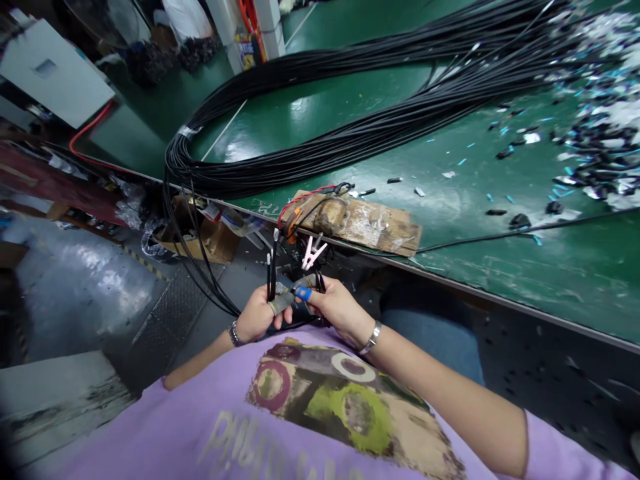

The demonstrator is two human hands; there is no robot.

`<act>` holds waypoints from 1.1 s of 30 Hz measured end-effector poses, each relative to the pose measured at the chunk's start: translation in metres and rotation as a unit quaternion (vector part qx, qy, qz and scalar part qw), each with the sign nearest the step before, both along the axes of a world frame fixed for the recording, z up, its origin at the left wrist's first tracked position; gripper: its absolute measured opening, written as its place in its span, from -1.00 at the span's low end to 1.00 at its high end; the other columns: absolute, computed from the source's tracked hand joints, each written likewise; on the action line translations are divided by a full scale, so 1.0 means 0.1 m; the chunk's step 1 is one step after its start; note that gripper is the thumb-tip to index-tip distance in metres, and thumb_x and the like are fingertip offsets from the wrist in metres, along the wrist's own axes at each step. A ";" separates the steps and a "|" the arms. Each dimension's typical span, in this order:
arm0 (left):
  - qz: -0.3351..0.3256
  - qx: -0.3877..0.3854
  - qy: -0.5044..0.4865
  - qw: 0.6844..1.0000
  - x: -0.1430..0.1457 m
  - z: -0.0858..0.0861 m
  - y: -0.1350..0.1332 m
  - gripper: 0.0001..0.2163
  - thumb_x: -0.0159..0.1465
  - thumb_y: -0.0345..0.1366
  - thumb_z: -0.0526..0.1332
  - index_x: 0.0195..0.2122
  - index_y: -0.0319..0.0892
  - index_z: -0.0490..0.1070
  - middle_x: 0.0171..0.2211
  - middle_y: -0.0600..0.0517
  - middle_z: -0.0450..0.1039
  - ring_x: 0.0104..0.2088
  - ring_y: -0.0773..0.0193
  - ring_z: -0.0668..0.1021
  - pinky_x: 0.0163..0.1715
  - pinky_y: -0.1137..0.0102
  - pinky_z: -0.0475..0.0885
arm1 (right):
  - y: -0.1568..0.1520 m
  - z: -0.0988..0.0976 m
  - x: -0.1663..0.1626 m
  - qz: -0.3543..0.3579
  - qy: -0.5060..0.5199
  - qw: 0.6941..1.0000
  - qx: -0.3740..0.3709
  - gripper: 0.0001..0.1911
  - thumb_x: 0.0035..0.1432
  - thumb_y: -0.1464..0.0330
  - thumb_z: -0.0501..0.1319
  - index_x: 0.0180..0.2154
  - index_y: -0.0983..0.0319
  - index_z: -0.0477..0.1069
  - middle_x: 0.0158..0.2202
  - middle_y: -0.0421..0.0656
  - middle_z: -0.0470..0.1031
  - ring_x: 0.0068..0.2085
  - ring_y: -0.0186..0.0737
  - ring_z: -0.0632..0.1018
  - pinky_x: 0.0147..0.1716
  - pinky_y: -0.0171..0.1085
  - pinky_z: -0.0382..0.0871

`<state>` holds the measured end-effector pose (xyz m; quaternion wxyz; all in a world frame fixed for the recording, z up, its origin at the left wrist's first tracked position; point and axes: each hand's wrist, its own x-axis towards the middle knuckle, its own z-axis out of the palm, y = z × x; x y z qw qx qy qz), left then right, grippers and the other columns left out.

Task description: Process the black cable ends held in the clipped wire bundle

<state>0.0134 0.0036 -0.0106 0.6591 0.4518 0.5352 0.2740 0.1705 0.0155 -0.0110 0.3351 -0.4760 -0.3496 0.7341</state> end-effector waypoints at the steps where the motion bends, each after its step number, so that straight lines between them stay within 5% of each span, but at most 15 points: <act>1: 0.000 0.002 -0.003 1.000 0.00 -0.01 0.00 -0.69 0.10 -0.05 0.22 -0.42 -0.25 0.37 -0.71 0.13 0.36 -0.81 0.53 0.23 -0.79 0.58 0.04 | 0.00 0.00 0.00 -0.001 -0.003 1.000 -0.001 -0.57 -0.32 0.08 0.39 -0.56 0.26 0.33 -0.70 -0.34 0.22 -0.65 -0.48 0.14 -0.65 -0.37 -0.06; 9: 0.013 0.003 0.004 1.000 -0.02 -0.01 0.01 -0.67 0.12 -0.04 0.19 -0.56 -0.22 0.28 -0.69 0.12 0.36 -0.80 0.55 0.22 -0.78 0.56 0.02 | -0.01 -0.01 -0.01 -0.014 -0.016 1.000 0.008 -0.56 -0.30 0.11 0.38 -0.46 0.23 0.28 -0.63 -0.34 0.24 -0.63 -0.47 0.16 -0.65 -0.37 0.00; 14: 0.010 0.006 0.011 1.000 0.00 -0.06 -0.02 -0.69 0.07 -0.03 0.24 -0.46 -0.20 0.29 -0.65 0.15 0.34 -0.78 0.51 0.24 -0.76 0.55 0.07 | -0.01 0.00 -0.04 -0.021 -0.035 0.999 0.031 -0.60 -0.28 0.12 0.36 -0.48 0.23 0.30 -0.64 -0.35 0.22 -0.61 -0.46 0.16 -0.63 -0.38 0.04; 19: 0.047 0.156 0.126 0.979 0.00 -0.12 -0.05 -0.79 -0.01 -0.22 0.34 -0.44 -0.17 0.34 -0.50 0.11 0.33 -0.56 0.43 0.35 -0.54 0.51 0.26 | -0.01 -0.05 -0.05 -0.055 -0.064 0.996 0.033 -0.59 -0.29 0.08 0.35 -0.55 0.22 0.28 -0.64 -0.34 0.23 -0.57 -0.43 0.21 -0.59 -0.38 0.12; 23: 0.019 0.226 0.199 0.953 -0.03 -0.16 -0.08 -0.83 0.01 -0.30 0.31 -0.56 -0.18 0.32 -0.54 0.10 0.27 -0.47 0.38 0.33 -0.41 0.49 0.26 | 0.00 -0.09 -0.05 -0.055 -0.113 0.992 0.005 -0.53 -0.24 -0.02 0.29 -0.63 0.21 0.20 -0.71 -0.33 0.18 -0.66 -0.47 0.13 -0.69 -0.39 -0.03; 29: 0.065 0.042 0.075 0.994 -0.05 -0.13 -0.08 -0.69 0.05 -0.04 0.25 -0.51 -0.18 0.25 -0.71 0.21 0.18 -0.74 0.50 0.20 -0.72 0.53 0.07 | 0.03 -0.11 -0.01 -0.048 -0.063 0.996 -0.044 -0.53 -0.13 -0.07 0.19 -0.56 0.21 0.27 -0.74 -0.33 0.15 -0.70 -0.45 0.14 -0.73 -0.37 -0.08; 33: 0.139 -0.083 -0.072 0.984 -0.08 -0.02 -0.01 -0.64 -0.02 -0.06 0.30 -0.56 -0.18 0.15 -0.76 0.25 0.11 -0.82 0.57 0.09 -0.79 0.55 -0.11 | 0.00 -0.13 -0.04 -0.020 -0.020 0.999 -0.025 -0.61 -0.19 0.04 0.29 -0.53 0.23 0.29 -0.71 -0.34 0.16 -0.66 -0.46 0.14 -0.68 -0.38 -0.03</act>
